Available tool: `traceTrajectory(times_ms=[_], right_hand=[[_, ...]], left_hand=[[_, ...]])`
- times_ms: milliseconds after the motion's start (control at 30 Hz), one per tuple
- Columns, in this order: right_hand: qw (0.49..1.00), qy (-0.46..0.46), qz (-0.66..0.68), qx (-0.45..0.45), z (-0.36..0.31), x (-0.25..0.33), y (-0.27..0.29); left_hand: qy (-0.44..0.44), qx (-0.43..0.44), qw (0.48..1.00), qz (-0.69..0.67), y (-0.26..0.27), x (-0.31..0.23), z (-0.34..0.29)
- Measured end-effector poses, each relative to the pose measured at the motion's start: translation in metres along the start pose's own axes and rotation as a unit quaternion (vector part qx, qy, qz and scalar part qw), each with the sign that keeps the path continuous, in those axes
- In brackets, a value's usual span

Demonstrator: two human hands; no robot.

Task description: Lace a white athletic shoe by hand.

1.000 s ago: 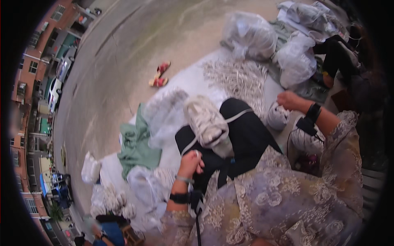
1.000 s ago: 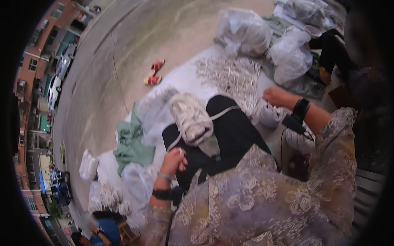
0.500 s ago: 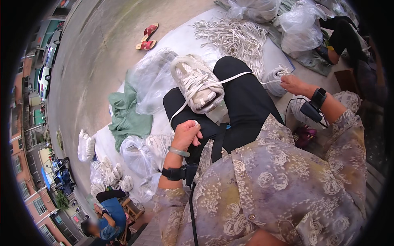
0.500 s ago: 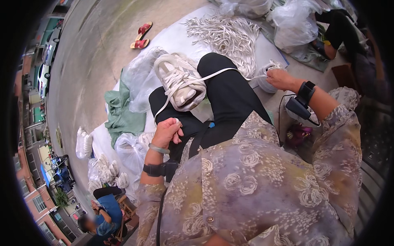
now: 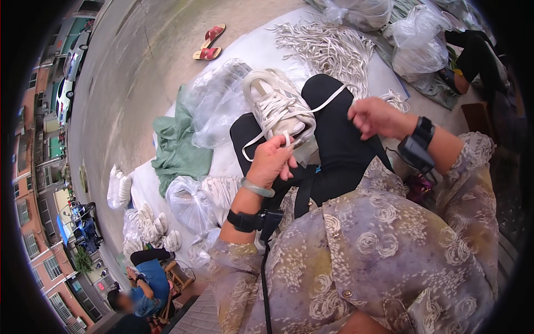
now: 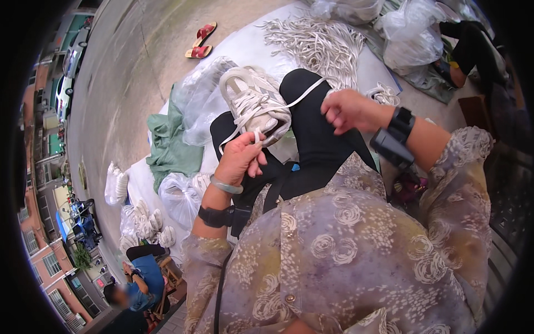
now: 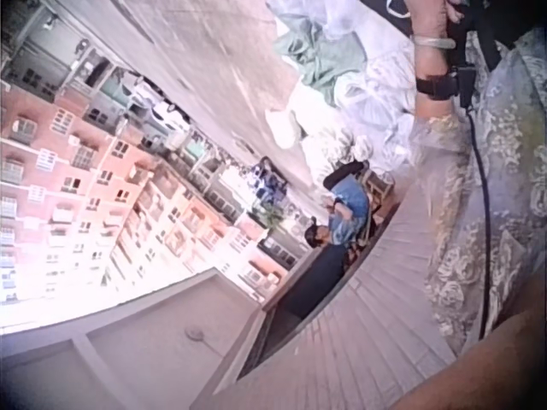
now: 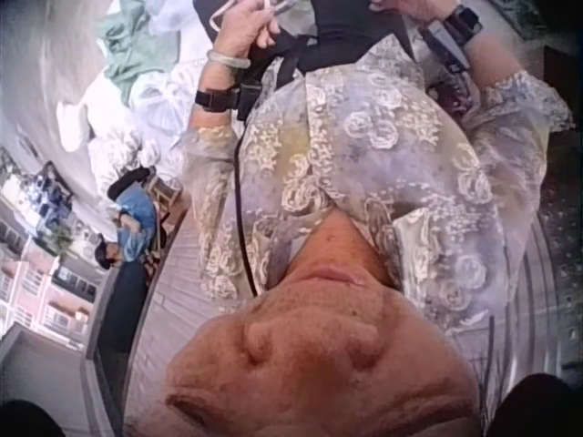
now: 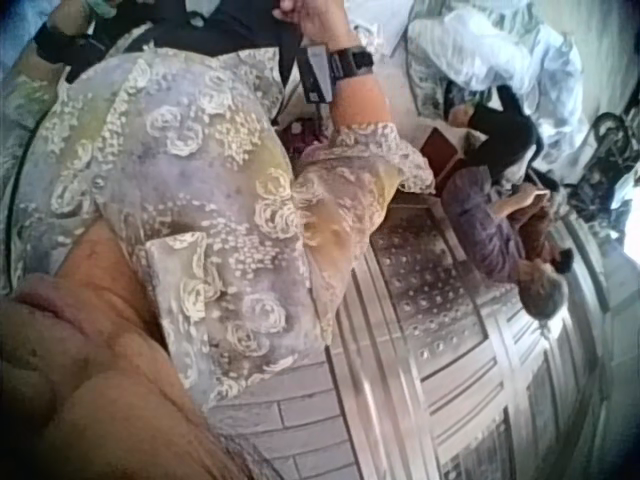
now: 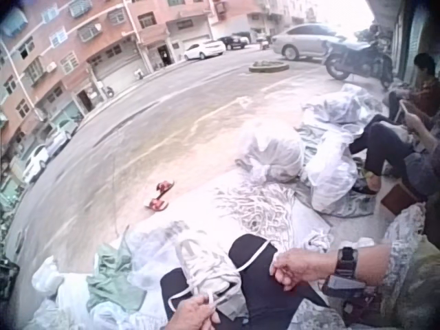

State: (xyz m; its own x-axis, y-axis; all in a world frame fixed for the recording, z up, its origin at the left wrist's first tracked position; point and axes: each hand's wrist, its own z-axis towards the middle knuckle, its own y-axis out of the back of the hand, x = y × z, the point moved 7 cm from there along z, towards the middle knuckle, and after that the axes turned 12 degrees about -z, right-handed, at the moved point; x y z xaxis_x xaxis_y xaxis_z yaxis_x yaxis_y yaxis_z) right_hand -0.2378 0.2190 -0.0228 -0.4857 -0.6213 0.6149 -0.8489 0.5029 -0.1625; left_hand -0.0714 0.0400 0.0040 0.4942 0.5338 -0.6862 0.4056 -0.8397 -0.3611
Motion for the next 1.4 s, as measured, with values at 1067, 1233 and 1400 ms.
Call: traceTrajectory(times_ms=[1067,1233,1400], right_hand=[[0.924,0.334,-0.032,-0.181,0.067,0.058,-0.058],[0.913,0.350,-0.076,-0.197,0.066,0.061,-0.060],[0.896,0.369,-0.111,-0.222,0.062,0.066,-0.062]], left_hand=[[-0.053,-0.065,0.981,0.173,-0.018,-0.011,0.028],[-0.061,-0.055,0.986,0.145,-0.017,-0.009,0.030],[-0.057,-0.062,0.985,0.153,-0.015,-0.007,0.031]])
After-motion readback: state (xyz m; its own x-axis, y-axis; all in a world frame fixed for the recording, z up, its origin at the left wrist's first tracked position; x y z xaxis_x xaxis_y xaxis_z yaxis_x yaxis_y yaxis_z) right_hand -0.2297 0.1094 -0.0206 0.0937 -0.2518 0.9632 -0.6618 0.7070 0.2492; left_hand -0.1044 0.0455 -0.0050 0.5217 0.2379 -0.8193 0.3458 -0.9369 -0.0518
